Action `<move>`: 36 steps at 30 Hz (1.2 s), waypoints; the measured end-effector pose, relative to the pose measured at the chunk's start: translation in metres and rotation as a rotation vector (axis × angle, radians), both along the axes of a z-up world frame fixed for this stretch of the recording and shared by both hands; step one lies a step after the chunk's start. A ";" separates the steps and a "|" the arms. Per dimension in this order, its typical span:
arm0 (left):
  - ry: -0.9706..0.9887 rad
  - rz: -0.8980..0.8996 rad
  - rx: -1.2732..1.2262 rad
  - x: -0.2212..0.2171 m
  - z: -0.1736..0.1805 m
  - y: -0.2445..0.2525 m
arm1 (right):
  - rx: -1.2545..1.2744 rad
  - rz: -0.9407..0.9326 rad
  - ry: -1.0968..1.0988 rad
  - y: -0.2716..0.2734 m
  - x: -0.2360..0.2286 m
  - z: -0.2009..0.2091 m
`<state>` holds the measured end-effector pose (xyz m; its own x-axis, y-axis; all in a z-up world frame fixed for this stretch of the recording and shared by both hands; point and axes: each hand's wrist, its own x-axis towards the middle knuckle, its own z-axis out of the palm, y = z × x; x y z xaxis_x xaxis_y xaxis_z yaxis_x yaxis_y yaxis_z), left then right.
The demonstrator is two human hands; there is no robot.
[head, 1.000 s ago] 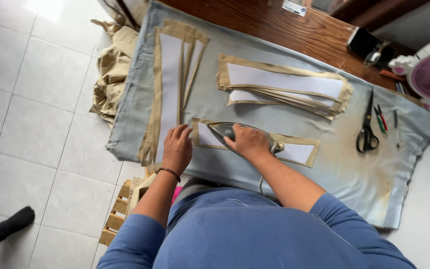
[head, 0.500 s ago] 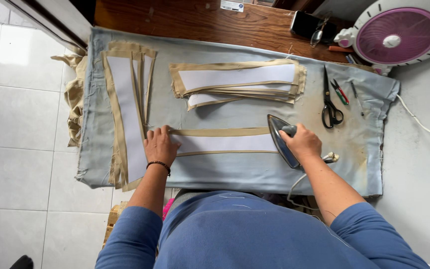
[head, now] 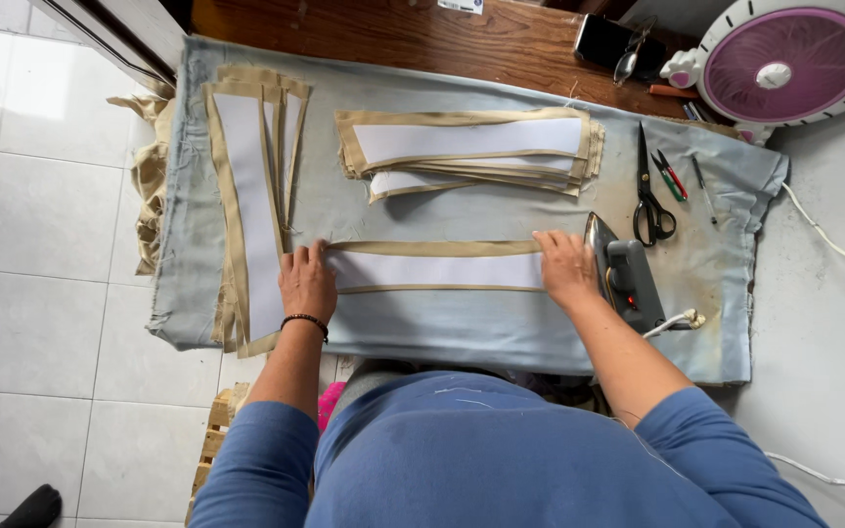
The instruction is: The person irons several rectangular fabric pieces on an ironing board. They pick up each piece, press it with an iron, and place it in a growing stack on the board. The process is repeated for multiple pieces throughout the clip.
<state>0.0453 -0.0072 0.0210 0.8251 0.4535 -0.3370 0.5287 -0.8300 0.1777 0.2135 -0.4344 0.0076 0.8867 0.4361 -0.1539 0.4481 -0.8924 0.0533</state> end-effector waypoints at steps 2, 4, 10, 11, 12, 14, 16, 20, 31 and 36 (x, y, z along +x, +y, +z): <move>-0.016 -0.001 0.007 -0.001 -0.010 0.003 | 0.016 -0.053 0.048 -0.003 0.006 -0.017; -0.026 0.000 0.008 -0.003 -0.012 0.007 | 0.027 -0.103 0.102 0.000 0.013 -0.022; -0.035 0.014 -0.053 -0.002 -0.001 0.017 | -0.138 -0.180 0.171 0.007 0.029 -0.003; -0.035 0.037 -0.163 -0.005 0.003 0.020 | -0.188 -0.137 0.153 0.012 0.031 0.003; -0.036 0.067 -0.272 -0.009 0.007 0.023 | -0.237 -0.088 0.137 0.018 0.035 0.008; -0.067 0.140 -0.385 -0.030 0.027 0.028 | -0.267 -0.011 0.102 0.041 0.053 0.024; -0.101 0.210 -0.496 -0.059 0.028 0.036 | -0.295 0.061 0.065 0.074 0.065 0.042; -0.247 0.466 -0.553 -0.128 0.002 0.052 | -0.180 0.334 -0.084 0.169 0.090 0.063; -0.510 1.062 -0.852 -0.154 0.018 0.063 | 0.292 0.940 -0.446 0.480 0.104 0.141; -0.329 0.931 -0.704 -0.165 -0.034 0.073 | 0.212 0.828 -0.275 0.471 0.128 0.065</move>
